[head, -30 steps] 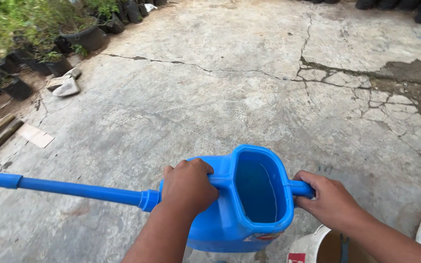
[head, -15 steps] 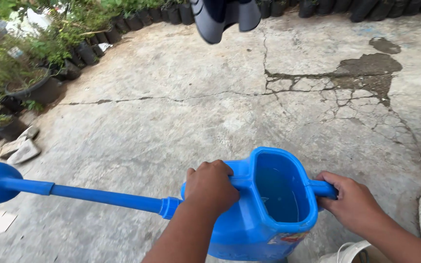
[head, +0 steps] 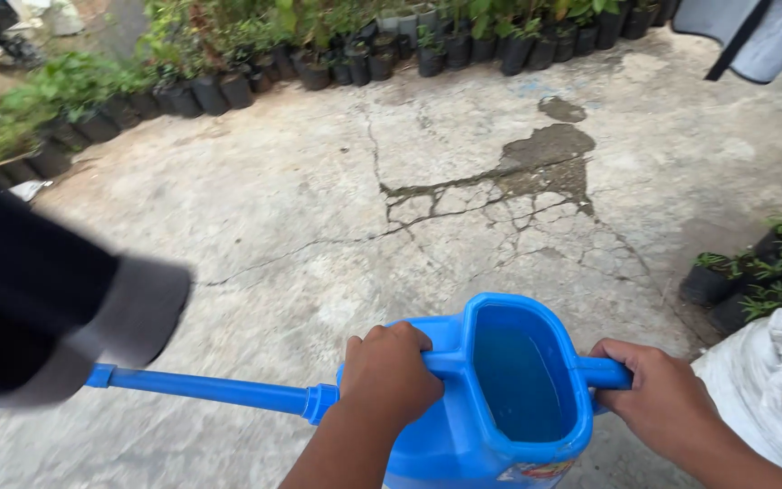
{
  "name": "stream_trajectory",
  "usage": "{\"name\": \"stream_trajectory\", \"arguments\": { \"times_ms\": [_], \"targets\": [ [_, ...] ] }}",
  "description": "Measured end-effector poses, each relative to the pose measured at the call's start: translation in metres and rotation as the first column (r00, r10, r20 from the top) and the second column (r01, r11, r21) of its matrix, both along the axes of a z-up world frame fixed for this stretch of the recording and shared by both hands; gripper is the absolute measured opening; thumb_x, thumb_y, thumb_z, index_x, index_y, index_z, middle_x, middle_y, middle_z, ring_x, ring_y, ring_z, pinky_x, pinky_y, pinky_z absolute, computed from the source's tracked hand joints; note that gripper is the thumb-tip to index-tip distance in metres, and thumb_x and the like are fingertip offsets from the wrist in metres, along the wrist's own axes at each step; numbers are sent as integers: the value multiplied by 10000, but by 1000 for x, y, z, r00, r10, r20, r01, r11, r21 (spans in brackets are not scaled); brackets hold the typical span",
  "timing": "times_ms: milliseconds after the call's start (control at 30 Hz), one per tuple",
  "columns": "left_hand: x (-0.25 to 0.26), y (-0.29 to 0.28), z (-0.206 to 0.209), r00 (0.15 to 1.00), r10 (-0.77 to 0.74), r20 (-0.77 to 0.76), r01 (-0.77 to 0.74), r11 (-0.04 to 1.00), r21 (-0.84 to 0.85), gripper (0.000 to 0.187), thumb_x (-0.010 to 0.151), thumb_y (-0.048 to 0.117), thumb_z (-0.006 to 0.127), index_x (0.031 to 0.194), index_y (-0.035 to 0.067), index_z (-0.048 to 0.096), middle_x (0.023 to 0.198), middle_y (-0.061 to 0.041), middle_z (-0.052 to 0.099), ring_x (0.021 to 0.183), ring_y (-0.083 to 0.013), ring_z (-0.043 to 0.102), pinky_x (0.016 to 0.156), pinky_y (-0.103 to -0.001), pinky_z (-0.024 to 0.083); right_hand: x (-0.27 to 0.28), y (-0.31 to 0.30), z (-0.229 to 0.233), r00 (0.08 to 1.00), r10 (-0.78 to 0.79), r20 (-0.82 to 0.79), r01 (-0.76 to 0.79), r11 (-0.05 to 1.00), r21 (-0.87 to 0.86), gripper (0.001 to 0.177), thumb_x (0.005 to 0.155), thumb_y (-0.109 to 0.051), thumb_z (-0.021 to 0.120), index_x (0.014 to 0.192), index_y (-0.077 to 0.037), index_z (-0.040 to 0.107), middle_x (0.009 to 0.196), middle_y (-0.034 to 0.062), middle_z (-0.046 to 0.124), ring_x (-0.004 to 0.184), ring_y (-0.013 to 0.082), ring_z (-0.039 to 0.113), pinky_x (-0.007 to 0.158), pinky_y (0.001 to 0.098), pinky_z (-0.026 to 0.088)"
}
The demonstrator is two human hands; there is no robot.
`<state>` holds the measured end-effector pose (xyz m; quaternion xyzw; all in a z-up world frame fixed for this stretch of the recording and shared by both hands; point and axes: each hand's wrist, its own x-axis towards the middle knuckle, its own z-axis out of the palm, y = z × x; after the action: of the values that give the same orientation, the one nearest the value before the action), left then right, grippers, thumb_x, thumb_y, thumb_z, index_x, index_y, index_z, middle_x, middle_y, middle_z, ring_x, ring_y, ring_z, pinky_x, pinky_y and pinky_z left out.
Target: Watering small plants in polybags using a blue watering can filled from a bucket.
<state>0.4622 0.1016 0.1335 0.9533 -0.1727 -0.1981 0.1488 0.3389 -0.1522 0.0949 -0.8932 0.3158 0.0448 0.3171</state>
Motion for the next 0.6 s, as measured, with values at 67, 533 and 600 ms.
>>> {"name": "stream_trajectory", "arguments": {
  "times_ms": [67, 533, 600],
  "targets": [
    [16, -23, 3, 999, -48, 10, 48, 999, 1, 422, 722, 234, 799, 1141, 225, 753, 1144, -39, 719, 1165, -232, 628, 1064, -418, 403, 4, -15, 9, 999, -32, -10, 32, 999, -16, 115, 804, -144, 826, 896, -127, 760, 763, 57, 766, 727, 183, 741, 698, 346, 583],
    [101, -188, 19, 868, -495, 46, 493, 869, 48, 407, 726, 221, 769, 1132, 251, 769, 1104, -53, 740, 1153, -229, 637, 1079, -418, 391, -10, -95, 22, 888, -457, -56, 455, 889, -46, 196, 722, -137, 822, 904, -194, 776, 661, 91, 756, 675, 222, 702, 672, 376, 540],
    [115, -214, 13, 833, -546, 93, 549, 836, -7, 429, 698, 217, 787, 1125, 238, 760, 1102, -36, 735, 1146, -221, 630, 1055, -422, 386, -9, -104, 25, 860, -505, -79, 503, 863, -38, 135, 736, -158, 809, 866, -180, 783, 679, 79, 712, 664, 224, 694, 669, 375, 543]
  ]
}}
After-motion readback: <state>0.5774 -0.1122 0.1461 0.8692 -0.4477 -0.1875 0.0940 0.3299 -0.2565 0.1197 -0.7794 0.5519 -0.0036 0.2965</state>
